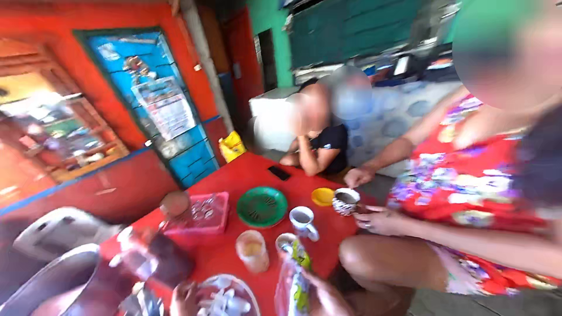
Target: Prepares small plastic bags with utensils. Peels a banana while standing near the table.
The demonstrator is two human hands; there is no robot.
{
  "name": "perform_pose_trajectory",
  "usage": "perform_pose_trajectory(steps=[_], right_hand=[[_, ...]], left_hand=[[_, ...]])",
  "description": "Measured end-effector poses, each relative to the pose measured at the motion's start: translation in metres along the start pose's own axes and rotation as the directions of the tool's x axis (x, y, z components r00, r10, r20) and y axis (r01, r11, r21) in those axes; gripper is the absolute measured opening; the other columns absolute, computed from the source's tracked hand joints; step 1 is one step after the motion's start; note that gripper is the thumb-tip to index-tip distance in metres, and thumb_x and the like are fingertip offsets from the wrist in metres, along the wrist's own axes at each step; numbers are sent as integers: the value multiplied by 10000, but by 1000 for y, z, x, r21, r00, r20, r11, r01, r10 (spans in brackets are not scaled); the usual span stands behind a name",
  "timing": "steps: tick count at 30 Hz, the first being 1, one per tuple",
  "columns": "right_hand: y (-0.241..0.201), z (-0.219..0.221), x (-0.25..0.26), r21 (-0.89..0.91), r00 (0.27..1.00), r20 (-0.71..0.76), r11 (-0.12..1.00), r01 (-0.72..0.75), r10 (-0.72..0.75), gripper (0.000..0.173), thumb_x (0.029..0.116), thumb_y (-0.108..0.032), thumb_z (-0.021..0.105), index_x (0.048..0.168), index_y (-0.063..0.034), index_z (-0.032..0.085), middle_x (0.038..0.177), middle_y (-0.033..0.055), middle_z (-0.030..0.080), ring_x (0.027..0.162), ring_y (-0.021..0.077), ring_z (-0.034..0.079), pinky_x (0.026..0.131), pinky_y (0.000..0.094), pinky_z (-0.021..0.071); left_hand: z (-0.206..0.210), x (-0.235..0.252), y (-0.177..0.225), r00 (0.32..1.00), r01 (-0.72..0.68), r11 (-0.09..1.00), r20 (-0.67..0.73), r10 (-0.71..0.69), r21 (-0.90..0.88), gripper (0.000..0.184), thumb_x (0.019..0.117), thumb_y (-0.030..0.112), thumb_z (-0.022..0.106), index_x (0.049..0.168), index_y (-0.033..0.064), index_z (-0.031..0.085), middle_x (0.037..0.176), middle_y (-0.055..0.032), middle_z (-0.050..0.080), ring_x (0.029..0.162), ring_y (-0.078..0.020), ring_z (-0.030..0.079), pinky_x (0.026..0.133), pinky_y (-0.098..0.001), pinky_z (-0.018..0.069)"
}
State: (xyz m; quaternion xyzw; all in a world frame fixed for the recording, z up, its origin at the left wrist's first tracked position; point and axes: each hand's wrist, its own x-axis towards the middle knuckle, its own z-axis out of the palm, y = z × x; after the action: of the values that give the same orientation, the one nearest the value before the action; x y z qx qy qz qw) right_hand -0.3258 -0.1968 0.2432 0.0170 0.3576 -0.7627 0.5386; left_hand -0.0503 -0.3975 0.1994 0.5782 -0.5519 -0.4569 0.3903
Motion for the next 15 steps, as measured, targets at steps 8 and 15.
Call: perform_pose_trajectory(steps=[8,15], right_hand=[[2,-9,-3,-63,999,-24,997,-49,48,293,1100,-278,374,1238,-77,535,975,115,701,863,219,721,744,433,627],[4,-10,-4,-36,996,-47,997,-73,71,290,1102,-290,383,1206,-77,551,977,111,700,870,208,720,757,423,625]], left_hand=[[3,-3,-7,953,302,946,-2,-304,-121,300,1050,166,585,1291,-10,554,981,-180,726,768,-246,713,624,-391,567],[-9,-2,-3,983,153,751,-21,-183,643,438,987,315,655,1322,34,634,1228,-205,695,1165,-351,671,1026,-552,511]])
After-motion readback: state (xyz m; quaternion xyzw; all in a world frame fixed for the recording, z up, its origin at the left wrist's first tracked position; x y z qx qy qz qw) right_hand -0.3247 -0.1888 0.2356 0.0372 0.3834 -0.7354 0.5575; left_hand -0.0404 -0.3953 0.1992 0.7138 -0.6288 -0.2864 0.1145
